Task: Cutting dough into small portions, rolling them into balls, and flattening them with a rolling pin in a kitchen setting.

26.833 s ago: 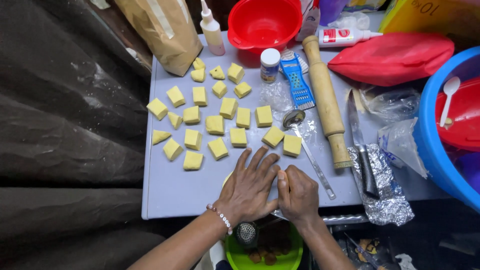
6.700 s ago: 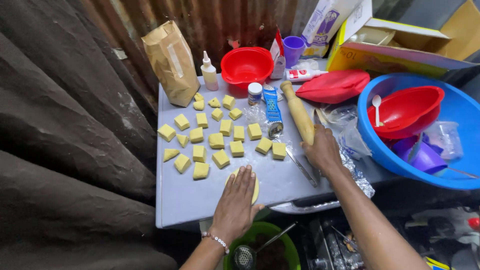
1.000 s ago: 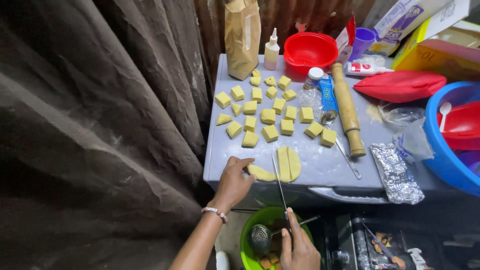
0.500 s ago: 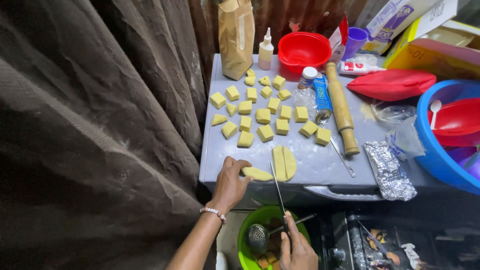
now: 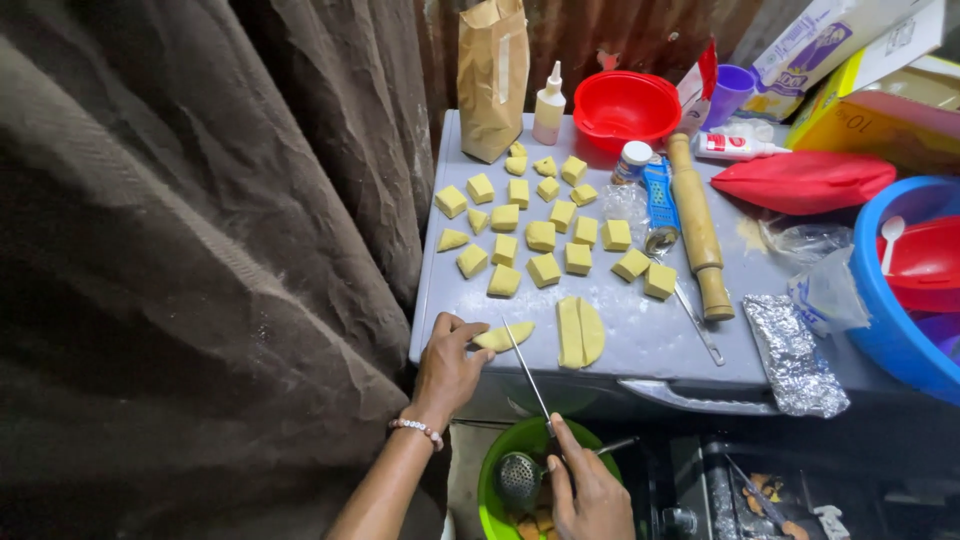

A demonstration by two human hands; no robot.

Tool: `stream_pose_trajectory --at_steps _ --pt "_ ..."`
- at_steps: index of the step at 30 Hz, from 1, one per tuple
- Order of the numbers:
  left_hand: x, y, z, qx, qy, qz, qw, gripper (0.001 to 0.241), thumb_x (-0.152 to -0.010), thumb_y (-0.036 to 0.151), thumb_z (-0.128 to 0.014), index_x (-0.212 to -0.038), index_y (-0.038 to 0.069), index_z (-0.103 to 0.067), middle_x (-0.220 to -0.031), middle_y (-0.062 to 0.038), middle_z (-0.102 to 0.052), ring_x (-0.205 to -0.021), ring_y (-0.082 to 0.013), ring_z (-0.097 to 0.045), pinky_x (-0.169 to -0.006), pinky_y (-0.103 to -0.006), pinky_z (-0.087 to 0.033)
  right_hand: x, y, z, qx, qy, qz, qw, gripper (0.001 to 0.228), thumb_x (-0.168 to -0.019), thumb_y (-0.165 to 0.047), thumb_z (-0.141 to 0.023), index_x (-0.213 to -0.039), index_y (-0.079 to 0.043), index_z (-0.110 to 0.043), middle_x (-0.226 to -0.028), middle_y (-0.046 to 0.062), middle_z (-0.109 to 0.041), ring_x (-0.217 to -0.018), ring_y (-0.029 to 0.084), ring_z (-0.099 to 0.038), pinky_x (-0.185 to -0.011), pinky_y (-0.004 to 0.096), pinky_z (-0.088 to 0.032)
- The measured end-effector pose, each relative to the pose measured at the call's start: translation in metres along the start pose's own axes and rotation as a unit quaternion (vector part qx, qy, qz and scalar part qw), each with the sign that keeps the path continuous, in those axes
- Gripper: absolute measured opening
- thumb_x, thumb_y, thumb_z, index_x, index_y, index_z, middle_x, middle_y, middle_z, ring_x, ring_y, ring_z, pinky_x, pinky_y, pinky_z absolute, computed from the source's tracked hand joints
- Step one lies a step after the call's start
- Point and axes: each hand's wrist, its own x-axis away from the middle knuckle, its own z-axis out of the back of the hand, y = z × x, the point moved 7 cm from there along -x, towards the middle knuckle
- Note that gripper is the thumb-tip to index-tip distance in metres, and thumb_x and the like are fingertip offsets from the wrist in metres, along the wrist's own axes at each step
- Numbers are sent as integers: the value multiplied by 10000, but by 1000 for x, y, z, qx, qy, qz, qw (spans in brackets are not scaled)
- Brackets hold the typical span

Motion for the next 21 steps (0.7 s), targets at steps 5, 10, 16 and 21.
stream_pose_trajectory --at_steps 5,10,16,21 --pt "-1 6 2 8 -4 21 1000 434 -931 162 -903 -1359 143 -835 -1120 -50 -600 -1021 -286 -699 -917 -453 -616 -18 -12 -2 28 -90 -53 994 663 -1058 -429 -590 -1700 -564 -486 -1057 -48 -830 -1003 266 -808 -796 456 -595" --pt "2 6 2 -1 -13 31 999 442 -970 246 -872 -1402 173 -811 -1133 -53 -595 -1031 -308 -703 -893 -480 -618 -13 -6 -7 51 -34 -18 998 665 -1047 -414 -613 -1691 -536 -503 -1036 -70 -845 -980 226 -818 -757 436 -627" --pt "2 4 -2 -12 -13 45 999 451 -952 305 -886 -1389 211 -823 -1133 -32 -609 -997 -299 -710 -827 -490 -610 -9 -1 -9 38 -25 -9 999 638 -1044 -411 -620 -1671 -505 -549 -982 -55 -861 -927 228 -828 -744 403 -620" --pt "0 3 -3 -15 -4 38 999 437 -953 313 -886 -1371 199 -827 -1121 -38 -597 -980 -301 -706 -821 -487 -605 -9 -8 -6 11 -57 -41 997 621 -1047 -421 -612 -1660 -515 -570 -1023 -67 -891 -934 212 -843 -781 355 -609"
